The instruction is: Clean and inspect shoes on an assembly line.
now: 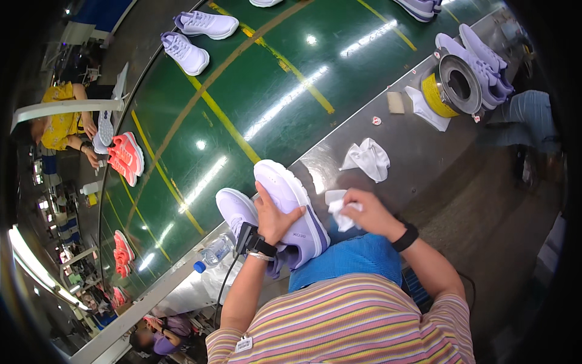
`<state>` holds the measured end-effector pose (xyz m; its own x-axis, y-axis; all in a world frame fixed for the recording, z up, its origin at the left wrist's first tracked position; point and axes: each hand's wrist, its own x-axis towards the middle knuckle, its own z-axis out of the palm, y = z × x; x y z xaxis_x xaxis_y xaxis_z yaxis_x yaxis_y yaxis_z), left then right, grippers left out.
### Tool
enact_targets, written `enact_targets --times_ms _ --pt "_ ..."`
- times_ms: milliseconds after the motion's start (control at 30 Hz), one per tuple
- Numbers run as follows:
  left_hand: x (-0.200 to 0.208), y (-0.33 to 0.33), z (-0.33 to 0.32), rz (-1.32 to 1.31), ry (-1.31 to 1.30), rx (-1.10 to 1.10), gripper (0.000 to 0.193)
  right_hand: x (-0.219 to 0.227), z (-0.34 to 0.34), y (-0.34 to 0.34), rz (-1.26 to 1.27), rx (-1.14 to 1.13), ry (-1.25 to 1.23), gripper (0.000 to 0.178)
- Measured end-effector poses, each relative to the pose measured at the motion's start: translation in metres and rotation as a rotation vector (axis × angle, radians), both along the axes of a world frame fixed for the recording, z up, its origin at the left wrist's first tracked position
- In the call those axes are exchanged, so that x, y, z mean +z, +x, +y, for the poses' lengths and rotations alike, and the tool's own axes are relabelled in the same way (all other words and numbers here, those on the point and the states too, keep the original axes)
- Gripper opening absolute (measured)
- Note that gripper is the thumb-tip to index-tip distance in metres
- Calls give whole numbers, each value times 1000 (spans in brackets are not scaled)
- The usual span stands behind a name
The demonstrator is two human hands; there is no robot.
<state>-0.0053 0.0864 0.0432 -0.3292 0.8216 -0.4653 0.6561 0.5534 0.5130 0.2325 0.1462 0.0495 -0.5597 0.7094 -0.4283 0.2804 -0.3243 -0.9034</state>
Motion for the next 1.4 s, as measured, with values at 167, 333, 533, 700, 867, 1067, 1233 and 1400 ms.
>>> enact_targets --times_ms 167,333,533,700,867,1067,1233,1400 --pt "-2 1 2 30 -12 -6 130 -2 17 -5 15 -145 85 12" --pt "-5 1 0 59 11 -12 129 -5 5 -62 29 -196 365 13" --pt "-3 0 -1 41 38 -2 127 -25 25 -120 52 -117 630 8" --pt "-1 0 -3 -6 33 25 128 -32 64 -150 32 30 649 2" --pt "-3 -5 -8 1 70 6 127 -25 32 -124 -13 -33 607 4" --pt "-3 -1 -3 -9 41 9 128 -36 71 -159 20 31 724 8" --pt "-4 -3 -5 -10 69 20 128 -25 47 -139 55 5 703 8" --pt "-2 -3 -3 -22 35 54 127 -20 -10 -65 -5 53 382 9"
